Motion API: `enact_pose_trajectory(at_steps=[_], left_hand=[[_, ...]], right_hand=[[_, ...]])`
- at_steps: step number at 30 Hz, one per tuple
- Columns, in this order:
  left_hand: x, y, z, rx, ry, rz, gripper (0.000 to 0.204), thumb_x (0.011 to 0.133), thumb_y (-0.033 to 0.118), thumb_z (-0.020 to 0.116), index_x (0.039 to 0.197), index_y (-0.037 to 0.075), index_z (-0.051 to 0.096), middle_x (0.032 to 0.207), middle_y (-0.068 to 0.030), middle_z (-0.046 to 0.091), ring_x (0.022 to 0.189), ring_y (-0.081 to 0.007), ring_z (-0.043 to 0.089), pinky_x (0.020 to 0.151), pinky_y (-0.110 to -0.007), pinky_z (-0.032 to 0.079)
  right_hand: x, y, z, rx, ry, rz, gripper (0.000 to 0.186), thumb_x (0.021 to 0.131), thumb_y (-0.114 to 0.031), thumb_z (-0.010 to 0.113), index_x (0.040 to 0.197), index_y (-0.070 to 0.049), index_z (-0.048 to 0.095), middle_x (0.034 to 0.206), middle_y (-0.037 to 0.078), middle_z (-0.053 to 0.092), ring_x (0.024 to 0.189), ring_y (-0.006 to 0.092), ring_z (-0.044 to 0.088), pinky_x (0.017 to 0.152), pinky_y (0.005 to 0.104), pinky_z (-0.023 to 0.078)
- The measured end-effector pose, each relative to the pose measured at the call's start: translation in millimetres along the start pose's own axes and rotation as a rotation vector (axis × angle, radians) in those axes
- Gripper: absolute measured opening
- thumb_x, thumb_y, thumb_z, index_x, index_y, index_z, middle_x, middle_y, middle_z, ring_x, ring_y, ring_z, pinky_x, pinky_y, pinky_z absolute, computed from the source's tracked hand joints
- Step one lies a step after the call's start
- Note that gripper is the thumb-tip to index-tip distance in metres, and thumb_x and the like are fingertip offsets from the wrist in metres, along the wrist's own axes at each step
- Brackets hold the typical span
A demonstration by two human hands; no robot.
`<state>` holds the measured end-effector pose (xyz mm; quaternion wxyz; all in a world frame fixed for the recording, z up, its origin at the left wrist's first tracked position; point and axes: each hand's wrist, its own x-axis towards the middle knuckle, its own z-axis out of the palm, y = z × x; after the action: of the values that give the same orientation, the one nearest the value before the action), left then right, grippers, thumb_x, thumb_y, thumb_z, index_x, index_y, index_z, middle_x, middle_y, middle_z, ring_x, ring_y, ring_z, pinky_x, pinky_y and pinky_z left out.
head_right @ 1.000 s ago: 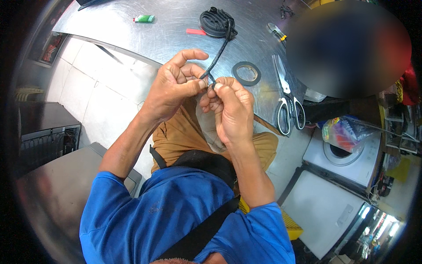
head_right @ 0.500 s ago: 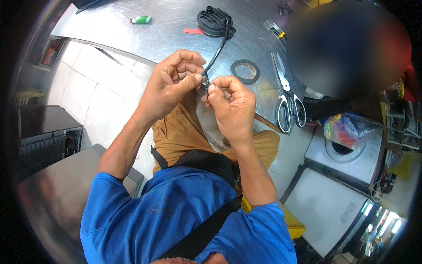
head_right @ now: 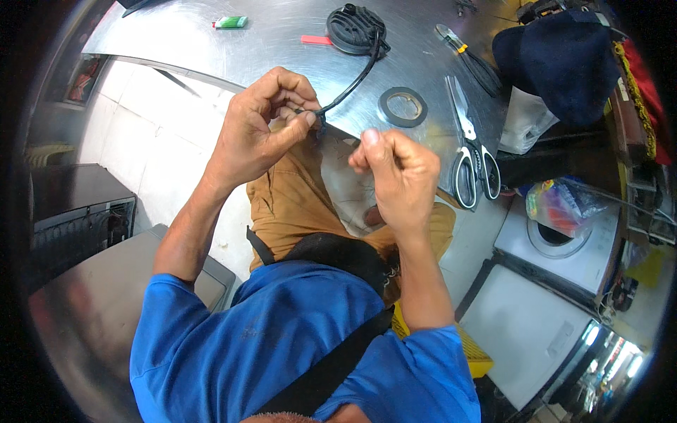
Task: The person wraps black electrical tape around a black cable repeatedly. They hold the cable with one hand and rotate the tape roll with the other to secure the connection.
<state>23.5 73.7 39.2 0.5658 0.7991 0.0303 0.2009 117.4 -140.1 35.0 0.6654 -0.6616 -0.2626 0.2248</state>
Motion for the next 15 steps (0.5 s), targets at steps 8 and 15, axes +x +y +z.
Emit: enact_pose_trajectory(at_steps=[8, 15], left_hand=[[-2, -4, -7, -0.014, -0.036, -0.001, 0.017, 0.095, 0.002, 0.071, 0.110, 0.001, 0.063, 0.098, -0.0035, 0.068, 0.093, -0.0107, 0.069, 0.083, -0.026, 0.057], [-3, 4, -15, 0.104, -0.097, -0.005, 0.019, 0.093, 0.001, 0.072, 0.109, 0.003, 0.064, 0.095, -0.0032, 0.069, 0.090, -0.0097, 0.069, 0.078, -0.027, 0.054]], right_hand=[[-7, -5, 27, -0.102, 0.058, 0.052, 0.011, 0.094, -0.003, 0.072, 0.101, 0.005, 0.074, 0.081, 0.004, 0.073, 0.075, 0.0084, 0.067, 0.069, 0.0233, 0.054], [23, -12, 33, -0.045, -0.037, 0.152, 0.013, 0.094, -0.008, 0.073, 0.096, 0.005, 0.076, 0.076, 0.003, 0.072, 0.069, 0.0049, 0.064, 0.064, 0.0206, 0.052]])
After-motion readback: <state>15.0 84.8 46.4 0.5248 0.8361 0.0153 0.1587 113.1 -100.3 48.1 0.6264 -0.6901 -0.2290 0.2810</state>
